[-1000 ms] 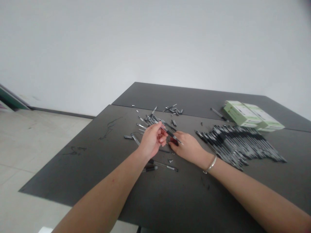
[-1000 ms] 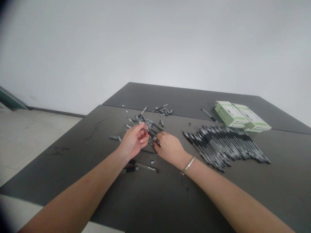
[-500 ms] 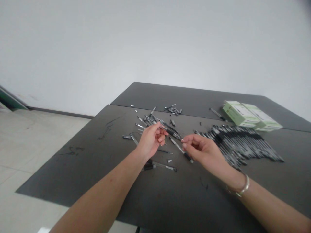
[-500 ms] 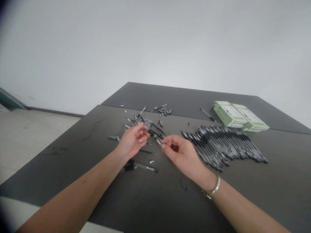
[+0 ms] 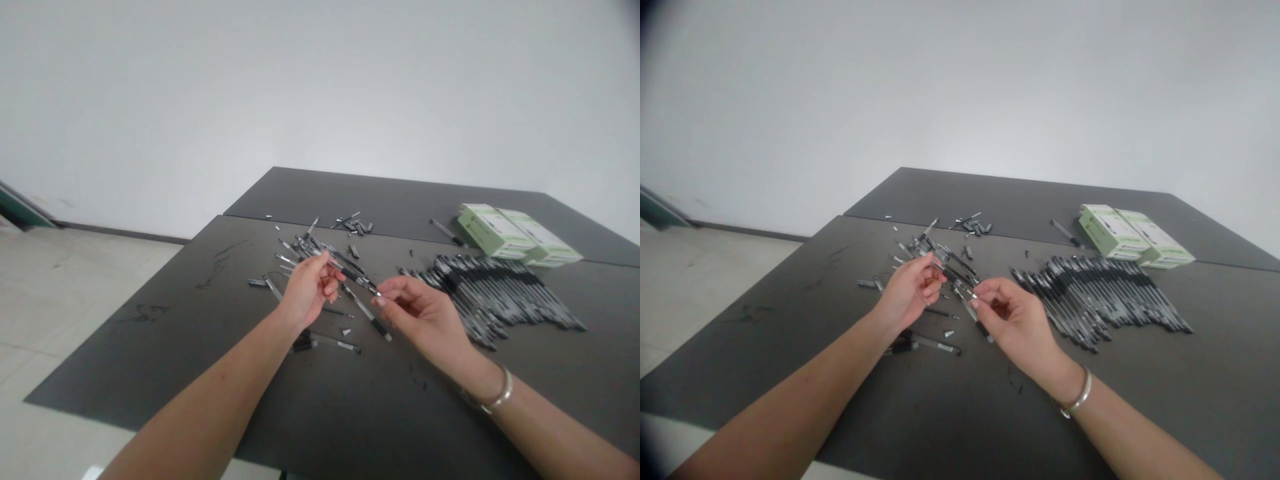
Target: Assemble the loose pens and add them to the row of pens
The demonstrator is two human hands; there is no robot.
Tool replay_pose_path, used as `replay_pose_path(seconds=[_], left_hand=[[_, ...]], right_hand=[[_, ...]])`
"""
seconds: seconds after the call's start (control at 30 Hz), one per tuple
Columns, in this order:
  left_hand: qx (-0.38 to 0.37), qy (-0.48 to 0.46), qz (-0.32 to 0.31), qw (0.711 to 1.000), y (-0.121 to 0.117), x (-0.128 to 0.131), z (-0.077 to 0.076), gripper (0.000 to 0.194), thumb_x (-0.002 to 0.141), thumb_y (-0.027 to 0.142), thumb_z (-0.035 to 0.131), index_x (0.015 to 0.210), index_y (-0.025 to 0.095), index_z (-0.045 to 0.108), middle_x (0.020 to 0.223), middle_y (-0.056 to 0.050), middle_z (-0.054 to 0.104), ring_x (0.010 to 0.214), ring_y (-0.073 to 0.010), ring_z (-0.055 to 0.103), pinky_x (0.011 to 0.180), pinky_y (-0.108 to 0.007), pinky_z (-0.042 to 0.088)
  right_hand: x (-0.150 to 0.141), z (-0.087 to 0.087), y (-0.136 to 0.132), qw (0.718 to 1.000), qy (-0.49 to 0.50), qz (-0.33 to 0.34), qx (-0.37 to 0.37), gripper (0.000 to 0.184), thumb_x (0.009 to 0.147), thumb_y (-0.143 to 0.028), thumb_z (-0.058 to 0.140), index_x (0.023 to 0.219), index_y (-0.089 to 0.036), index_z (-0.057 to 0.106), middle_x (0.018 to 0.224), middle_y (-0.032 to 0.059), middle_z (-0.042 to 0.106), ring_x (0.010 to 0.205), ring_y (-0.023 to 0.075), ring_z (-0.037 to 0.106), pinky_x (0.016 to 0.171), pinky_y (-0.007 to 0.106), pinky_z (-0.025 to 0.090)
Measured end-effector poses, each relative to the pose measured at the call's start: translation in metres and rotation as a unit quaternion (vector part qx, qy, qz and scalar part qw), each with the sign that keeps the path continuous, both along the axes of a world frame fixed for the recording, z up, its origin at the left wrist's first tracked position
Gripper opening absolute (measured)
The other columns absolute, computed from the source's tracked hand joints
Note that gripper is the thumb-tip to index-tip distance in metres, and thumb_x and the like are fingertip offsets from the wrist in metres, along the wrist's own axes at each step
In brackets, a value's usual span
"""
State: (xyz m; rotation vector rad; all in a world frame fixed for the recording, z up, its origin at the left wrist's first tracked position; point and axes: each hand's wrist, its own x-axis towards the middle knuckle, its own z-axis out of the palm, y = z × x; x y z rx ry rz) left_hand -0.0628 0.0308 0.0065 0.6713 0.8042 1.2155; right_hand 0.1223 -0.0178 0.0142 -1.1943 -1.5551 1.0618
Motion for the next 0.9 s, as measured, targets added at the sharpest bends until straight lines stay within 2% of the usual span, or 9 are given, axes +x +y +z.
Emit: replay_pose_path(seconds=[0.47, 0.9], left_hand=[[0.042, 0.031, -0.023, 0.998, -0.0038, 0.0029, -0.0003, 0.031, 0.077, 0.044, 0.065, 0.079, 0.015, 0.055, 0.061, -0.002, 0.063, 0.034, -0.0043, 0.037, 0.035, -0.019, 0.034], [0.068, 0.051, -0.035, 0.996, -0.0069, 0.0055, 0.0013, 0.021, 0.082, 0.035, 0.061, 0.078, 0.015, 0.054, 0.064, -0.003, 0.063, 0.036, -0.006, 0.04, 0.035, -0.02, 0.038]], right_hand=[[0.0003, -0.0069, 0.0022, 1.0, -0.02, -0.005, 0.009, 0.015, 0.081, -0.029, 0.066, 0.092, -0.02, 0.062, 0.08, 0.0038, 0.067, 0.069, 0.0154, 0.061, 0.061, 0.026, 0.049], [0.0021, -0.0095, 0.0024, 0.999, -0.04, -0.019, 0.026, 0.013, 0.082, -0.029, 0.064, 0.091, -0.02, 0.063, 0.081, 0.0039, 0.065, 0.07, 0.0158, 0.06, 0.063, 0.027, 0.049]])
